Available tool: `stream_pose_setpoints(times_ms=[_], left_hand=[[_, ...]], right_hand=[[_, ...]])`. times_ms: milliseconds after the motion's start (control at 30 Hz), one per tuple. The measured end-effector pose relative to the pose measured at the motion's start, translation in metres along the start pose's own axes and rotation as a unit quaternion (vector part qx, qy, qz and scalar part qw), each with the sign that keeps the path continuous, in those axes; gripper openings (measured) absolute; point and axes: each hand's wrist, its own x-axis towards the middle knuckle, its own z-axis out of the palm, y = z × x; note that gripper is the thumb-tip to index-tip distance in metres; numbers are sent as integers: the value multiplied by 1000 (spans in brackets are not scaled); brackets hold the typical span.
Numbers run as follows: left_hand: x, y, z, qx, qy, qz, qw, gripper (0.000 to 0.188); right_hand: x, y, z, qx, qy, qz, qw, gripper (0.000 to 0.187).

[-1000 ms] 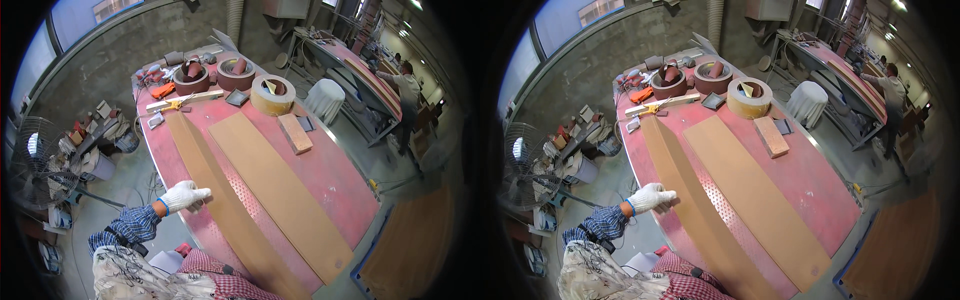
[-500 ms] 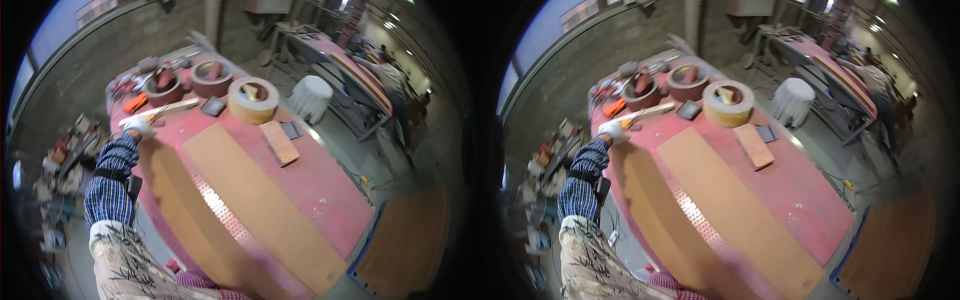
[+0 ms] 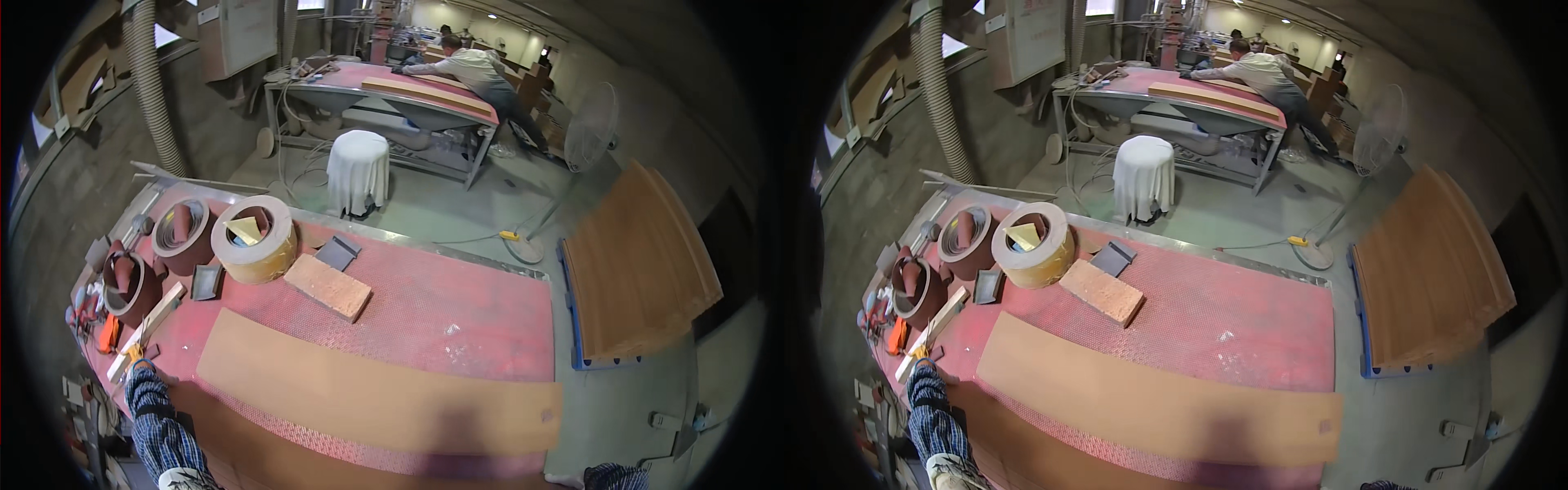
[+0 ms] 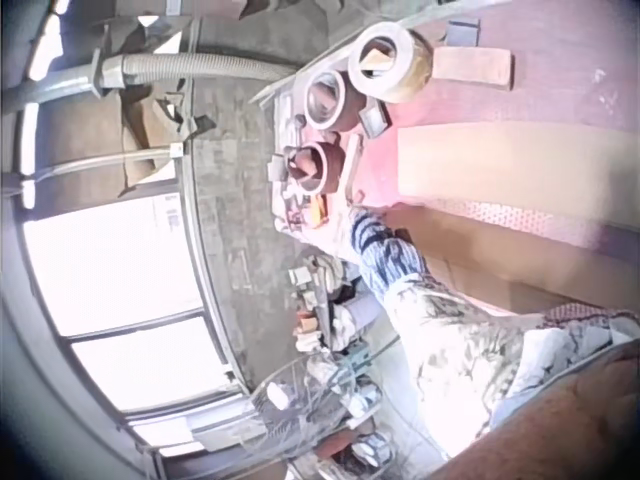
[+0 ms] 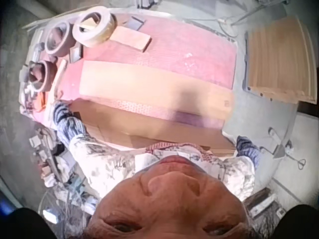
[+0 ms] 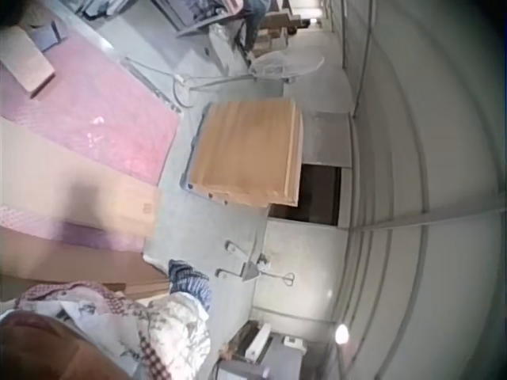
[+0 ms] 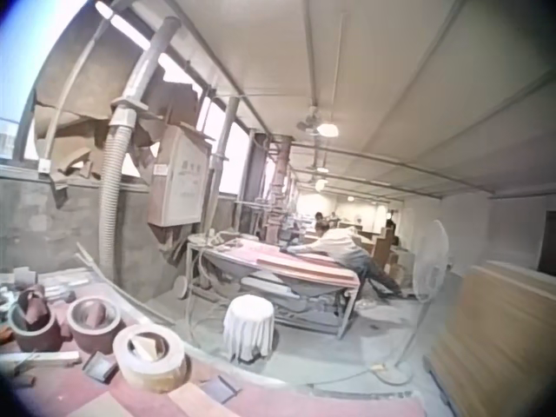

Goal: Inspecting and stacking wooden boards at a workbench.

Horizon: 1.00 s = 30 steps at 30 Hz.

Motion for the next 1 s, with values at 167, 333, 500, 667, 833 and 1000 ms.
stream_pose_setpoints(times_ms=[167,333,500,667,833,1000], left_hand=[[-9,-5,8,-9,23,13,1000,61],[-34,-16,19,-27,63,49,996,60],[-65,-38,52,-59,89,77,991,59],[-103,-60,102,-100,103,101,985,58],[-133,-84,160,-125,104,122,979,57],[-142,-100,196,-134,89,152,975,56]], right_hand=[[1,41,10,-87,53,-35,994,71],[-20,69,41,-67,117,-8,991,74],[-65,72,49,93,121,112,982,82],[-78,72,57,116,191,137,965,86],[-48,102,82,111,344,109,926,91],[-5,141,119,206,366,146,896,96]])
